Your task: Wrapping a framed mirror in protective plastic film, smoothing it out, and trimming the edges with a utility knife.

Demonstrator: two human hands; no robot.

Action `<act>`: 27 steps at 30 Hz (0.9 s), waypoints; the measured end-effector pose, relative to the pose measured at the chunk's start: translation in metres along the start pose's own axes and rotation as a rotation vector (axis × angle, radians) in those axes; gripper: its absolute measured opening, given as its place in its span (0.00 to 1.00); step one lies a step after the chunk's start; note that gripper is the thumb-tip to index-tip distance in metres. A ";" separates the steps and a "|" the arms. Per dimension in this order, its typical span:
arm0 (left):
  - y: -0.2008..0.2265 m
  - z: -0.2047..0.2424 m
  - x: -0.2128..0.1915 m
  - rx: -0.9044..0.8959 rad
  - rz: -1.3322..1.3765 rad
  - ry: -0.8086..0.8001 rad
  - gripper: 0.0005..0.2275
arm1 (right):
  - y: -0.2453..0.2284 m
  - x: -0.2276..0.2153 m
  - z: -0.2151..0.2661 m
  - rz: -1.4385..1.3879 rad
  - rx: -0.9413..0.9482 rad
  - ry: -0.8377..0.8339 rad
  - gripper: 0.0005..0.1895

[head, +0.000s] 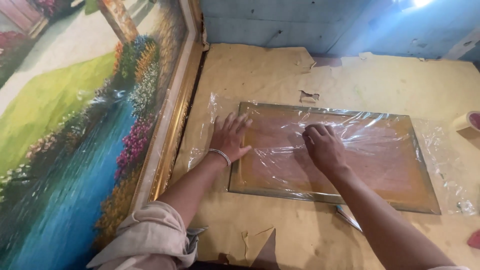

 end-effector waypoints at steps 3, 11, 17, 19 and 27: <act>-0.009 -0.013 0.017 -0.033 -0.095 0.169 0.26 | 0.002 -0.004 0.004 0.055 -0.067 0.004 0.03; -0.057 0.028 0.023 0.215 -0.277 0.495 0.03 | -0.002 -0.008 0.028 0.044 -0.262 -0.122 0.06; -0.070 0.071 0.045 0.094 -0.291 0.310 0.02 | -0.008 0.000 0.035 -0.104 -0.301 -0.103 0.02; -0.063 0.066 0.021 -0.096 -0.046 -0.004 0.04 | 0.000 0.017 0.034 -0.173 -0.320 -0.110 0.02; -0.087 0.006 -0.027 -0.509 0.273 -0.605 0.08 | -0.016 0.023 -0.015 -0.230 -0.153 -0.333 0.08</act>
Point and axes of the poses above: each hand's wrist, its own z-axis away from the middle knuckle, its own x-axis out of the palm, y = z × x, the point moved 2 cm from there along -z, towards the middle knuckle, and after that the axes turned 4 degrees about -y, right-handed, at the moved point
